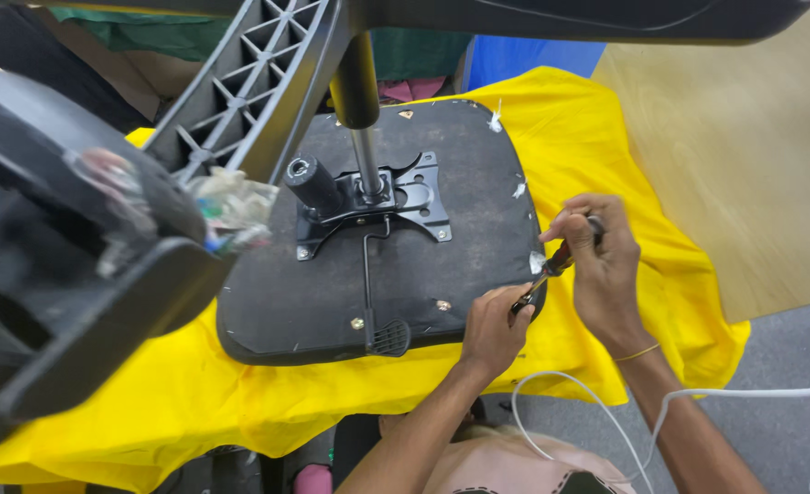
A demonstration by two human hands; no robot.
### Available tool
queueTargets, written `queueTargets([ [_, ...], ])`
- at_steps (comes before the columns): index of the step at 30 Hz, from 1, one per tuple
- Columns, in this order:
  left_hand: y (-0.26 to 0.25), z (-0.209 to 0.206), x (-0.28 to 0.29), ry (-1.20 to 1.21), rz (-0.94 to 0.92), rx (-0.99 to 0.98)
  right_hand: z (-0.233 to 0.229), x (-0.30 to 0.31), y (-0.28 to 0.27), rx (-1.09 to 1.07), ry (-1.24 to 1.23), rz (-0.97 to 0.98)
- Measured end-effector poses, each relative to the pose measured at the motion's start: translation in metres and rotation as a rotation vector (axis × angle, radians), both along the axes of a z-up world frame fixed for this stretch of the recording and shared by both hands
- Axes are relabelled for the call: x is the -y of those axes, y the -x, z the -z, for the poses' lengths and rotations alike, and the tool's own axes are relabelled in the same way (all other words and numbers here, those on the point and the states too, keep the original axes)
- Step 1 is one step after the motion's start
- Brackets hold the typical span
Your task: The person uses a screwdriver to remove screws from the underside of an office chair seat. They loosen and remove multiple screws one by one, placing them into a small container on the table.
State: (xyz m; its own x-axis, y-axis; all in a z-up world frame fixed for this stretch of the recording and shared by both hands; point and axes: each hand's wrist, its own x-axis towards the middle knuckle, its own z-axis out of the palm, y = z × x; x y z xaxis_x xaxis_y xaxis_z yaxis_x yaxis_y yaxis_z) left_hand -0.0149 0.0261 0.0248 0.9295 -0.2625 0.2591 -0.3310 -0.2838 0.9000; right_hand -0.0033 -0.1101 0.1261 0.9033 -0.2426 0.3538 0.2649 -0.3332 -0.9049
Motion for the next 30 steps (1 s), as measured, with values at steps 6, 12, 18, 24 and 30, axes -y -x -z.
queueTargets([
  [6,-0.006,-0.004,0.011,0.011,-0.139,-0.012,-0.022,0.008,0.007,0.034,0.3,-0.134],
  [12,-0.019,0.004,0.01,0.025,-0.132,-0.11,-0.035,0.016,0.012,0.109,0.467,-0.253],
  [18,-0.019,0.008,0.013,0.023,-0.145,-0.11,-0.029,0.015,0.01,0.233,0.598,0.024],
  [24,-0.017,0.007,0.014,0.003,-0.17,-0.125,-0.034,0.011,0.017,0.256,0.42,-0.05],
  [30,-0.016,0.009,0.014,0.024,-0.15,-0.121,-0.027,0.015,0.02,0.257,0.425,0.032],
])
